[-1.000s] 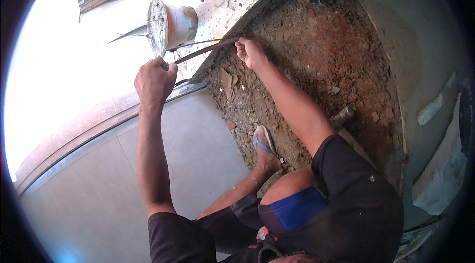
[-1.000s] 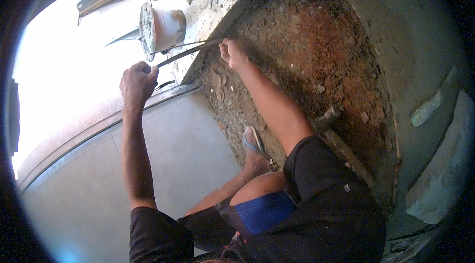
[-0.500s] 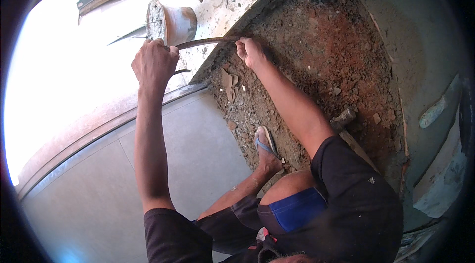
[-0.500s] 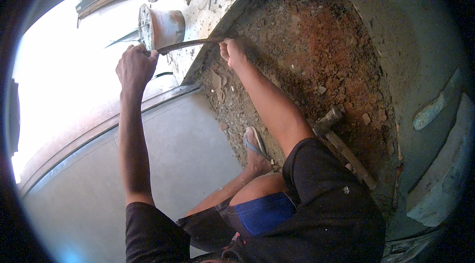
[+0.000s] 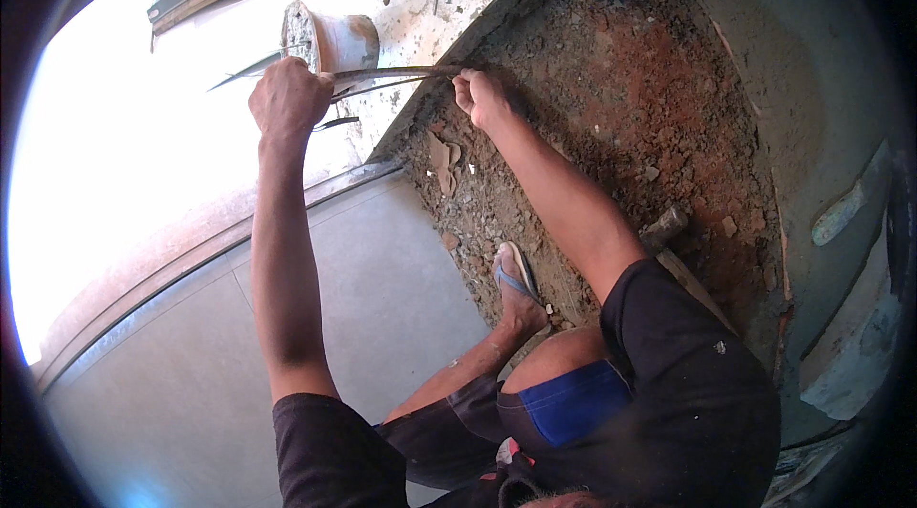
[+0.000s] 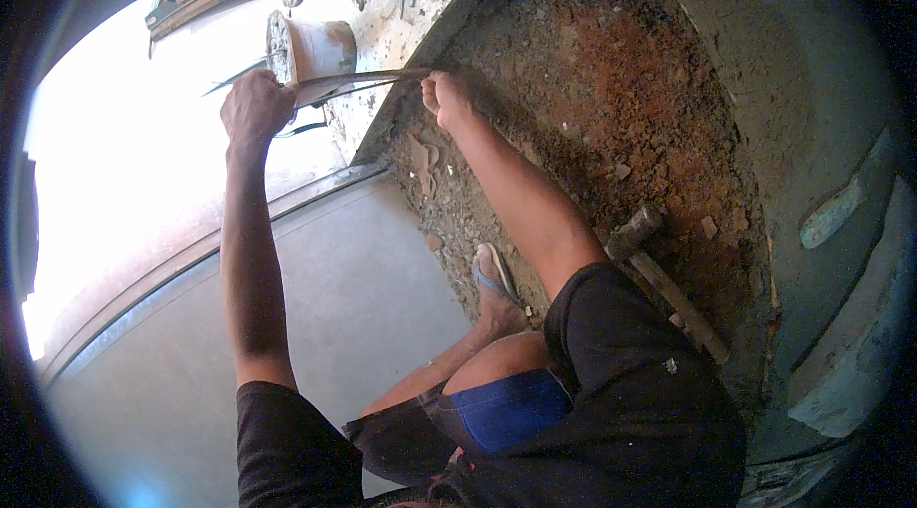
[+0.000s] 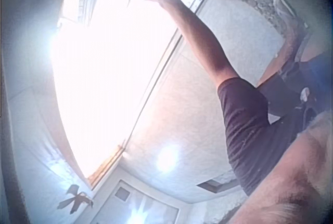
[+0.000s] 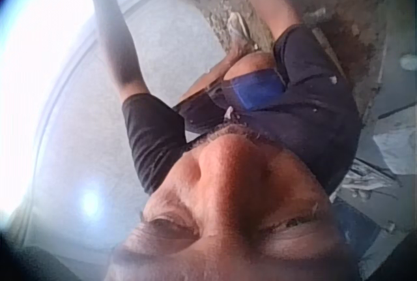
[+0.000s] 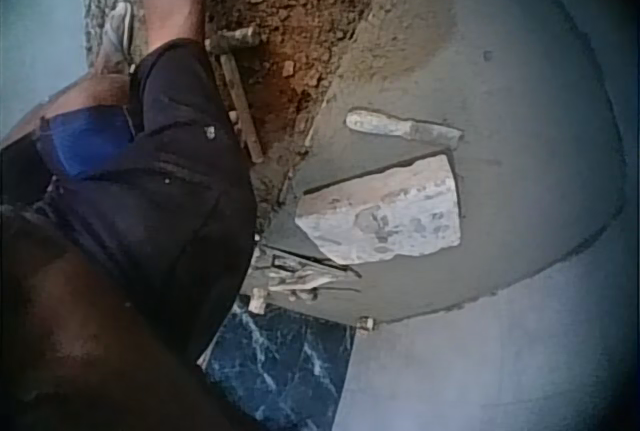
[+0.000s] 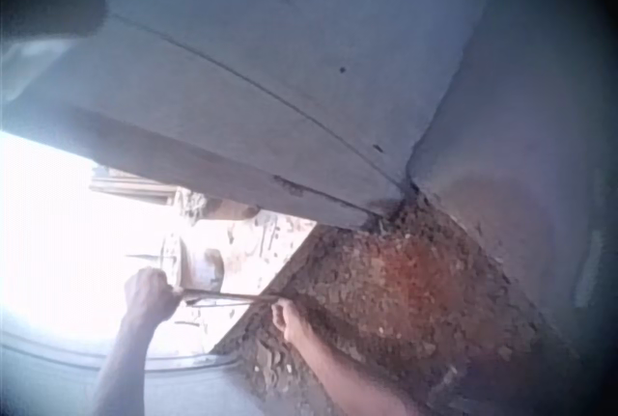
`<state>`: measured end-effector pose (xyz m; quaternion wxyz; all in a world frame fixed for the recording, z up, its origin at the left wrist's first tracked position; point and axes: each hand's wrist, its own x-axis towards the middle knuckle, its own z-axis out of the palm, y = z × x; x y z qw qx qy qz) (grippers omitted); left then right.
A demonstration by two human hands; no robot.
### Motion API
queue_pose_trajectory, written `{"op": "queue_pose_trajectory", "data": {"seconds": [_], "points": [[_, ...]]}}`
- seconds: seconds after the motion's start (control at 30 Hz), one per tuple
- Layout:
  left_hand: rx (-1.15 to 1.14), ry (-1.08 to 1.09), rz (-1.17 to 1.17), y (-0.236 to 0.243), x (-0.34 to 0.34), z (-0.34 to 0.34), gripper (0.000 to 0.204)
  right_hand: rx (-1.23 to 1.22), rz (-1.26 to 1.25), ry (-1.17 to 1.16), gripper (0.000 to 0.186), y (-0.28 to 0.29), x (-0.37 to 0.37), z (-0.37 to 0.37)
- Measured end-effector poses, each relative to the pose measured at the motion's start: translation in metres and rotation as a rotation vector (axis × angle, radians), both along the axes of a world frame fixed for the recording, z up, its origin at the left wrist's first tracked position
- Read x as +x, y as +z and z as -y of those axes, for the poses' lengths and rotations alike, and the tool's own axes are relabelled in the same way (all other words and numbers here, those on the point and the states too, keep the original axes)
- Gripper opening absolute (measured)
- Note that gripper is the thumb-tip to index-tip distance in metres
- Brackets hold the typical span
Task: The person sets up a level line over a dirt and debris area by tying a string to a vertical rod and pulling it across to another point.
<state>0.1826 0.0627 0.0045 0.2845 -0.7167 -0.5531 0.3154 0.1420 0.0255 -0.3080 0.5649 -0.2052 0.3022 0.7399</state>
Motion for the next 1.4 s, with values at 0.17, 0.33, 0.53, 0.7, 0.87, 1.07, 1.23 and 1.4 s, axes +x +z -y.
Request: {"op": "queue_pose_trajectory", "data": {"seconds": [0.17,0.33,0.53,0.7,0.87,1.07,1.23,1.4], "points": [[-0.007,0.025,0.015,0.0,-0.001,0.0,0.026,0.001,0.005,-0.011,0.012,0.0,-0.001,0.0],[-0.027,0.004,0.037,0.002,-0.006,-0.003,0.025,0.008,0.004,-0.033,0.014,-0.001,-0.002,0.0],[-0.031,0.036,0.049,0.001,-0.008,-0.003,0.025,-0.014,0.018,-0.018,0.016,0.002,-0.002,0.0],[-0.031,0.029,0.046,-0.001,-0.007,-0.005,0.026,0.0,0.035,-0.02,0.017,0.0,-0.001,0.0],[-0.035,0.005,0.006,0.001,-0.006,-0.008,0.026,0.002,0.042,-0.018,0.017,0.003,-0.001,0.001],[-0.032,0.011,0.006,0.0,-0.004,-0.009,0.026,-0.001,0.044,-0.032,0.017,0.005,-0.001,0.002],[-0.031,0.006,0.015,0.0,-0.005,-0.01,0.026,-0.004,0.043,-0.023,0.016,0.004,-0.001,0.002],[-0.021,0.011,0.013,-0.001,-0.005,-0.011,0.026,-0.018,0.039,-0.02,0.015,0.004,-0.001,0.001]]}}
